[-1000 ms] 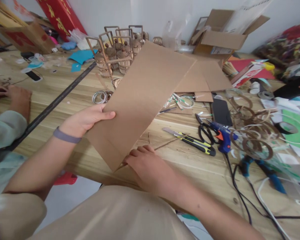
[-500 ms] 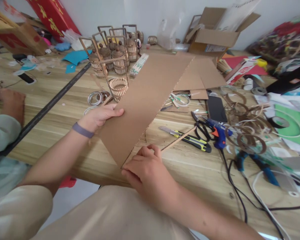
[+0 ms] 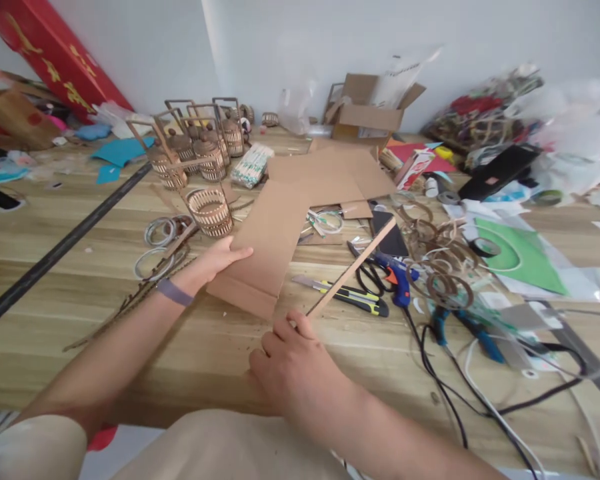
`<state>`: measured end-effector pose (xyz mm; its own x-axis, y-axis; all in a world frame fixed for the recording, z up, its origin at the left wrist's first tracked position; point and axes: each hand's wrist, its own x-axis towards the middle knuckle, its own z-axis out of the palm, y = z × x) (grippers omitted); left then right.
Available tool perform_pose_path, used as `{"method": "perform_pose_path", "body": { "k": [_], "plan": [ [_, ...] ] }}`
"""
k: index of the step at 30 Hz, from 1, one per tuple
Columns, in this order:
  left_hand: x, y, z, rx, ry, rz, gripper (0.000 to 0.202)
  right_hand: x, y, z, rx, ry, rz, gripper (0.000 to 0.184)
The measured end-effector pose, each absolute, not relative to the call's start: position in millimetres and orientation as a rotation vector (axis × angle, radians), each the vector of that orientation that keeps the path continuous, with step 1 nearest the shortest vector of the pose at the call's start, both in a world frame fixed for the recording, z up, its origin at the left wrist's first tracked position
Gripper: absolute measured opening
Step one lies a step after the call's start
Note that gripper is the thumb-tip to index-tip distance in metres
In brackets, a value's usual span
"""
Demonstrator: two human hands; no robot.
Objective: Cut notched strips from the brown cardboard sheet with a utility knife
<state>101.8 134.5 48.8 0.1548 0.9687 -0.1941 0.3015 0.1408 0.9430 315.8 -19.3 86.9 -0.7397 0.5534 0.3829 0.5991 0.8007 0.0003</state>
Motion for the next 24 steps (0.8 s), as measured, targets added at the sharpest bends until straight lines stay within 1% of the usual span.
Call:
{"method": "perform_pose_path", "body": {
  "k": [3,4,6,7,8,11,13,15,17,21,24],
  "plan": [
    [107,121,53,1.471,1.536,0.927,0.058,315,-10,86,-0.801,-2.585,-0.194,0.037],
    [107,112,56,1.509,1.556,0.966,0.055,316,-7,85,-0.784,-2.588,-0.172,0.040],
    [107,90,63,1.667,1.542,0.991,0.038,318,0,81,-0.729,-2.588,-0.128,0.047],
    [107,76,66,1.706,1.485,0.937,0.031,319,4,78,-0.695,-2.581,-0.115,0.049],
    [107,62,67,1.665,1.379,0.825,0.031,320,7,75,-0.654,-2.568,-0.110,0.051],
    [114,24,62,1.254,0.955,0.546,0.051,318,17,63,-0.529,-2.510,-0.089,0.047],
    [122,6,53,0.909,0.821,0.584,0.055,315,21,56,-0.472,-2.478,-0.058,0.044],
    [128,-5,44,0.656,0.744,0.671,0.052,313,24,52,-0.455,-2.435,-0.040,0.044],
    [131,-11,37,0.527,0.696,0.708,0.048,314,26,50,-0.451,-2.398,-0.020,0.043],
    [134,-12,30,0.450,0.652,0.722,0.048,318,28,51,-0.441,-2.410,0.068,0.036],
    [140,-10,29,0.446,0.659,0.745,0.043,319,26,50,-0.453,-2.422,0.099,0.032]
  ]
}}
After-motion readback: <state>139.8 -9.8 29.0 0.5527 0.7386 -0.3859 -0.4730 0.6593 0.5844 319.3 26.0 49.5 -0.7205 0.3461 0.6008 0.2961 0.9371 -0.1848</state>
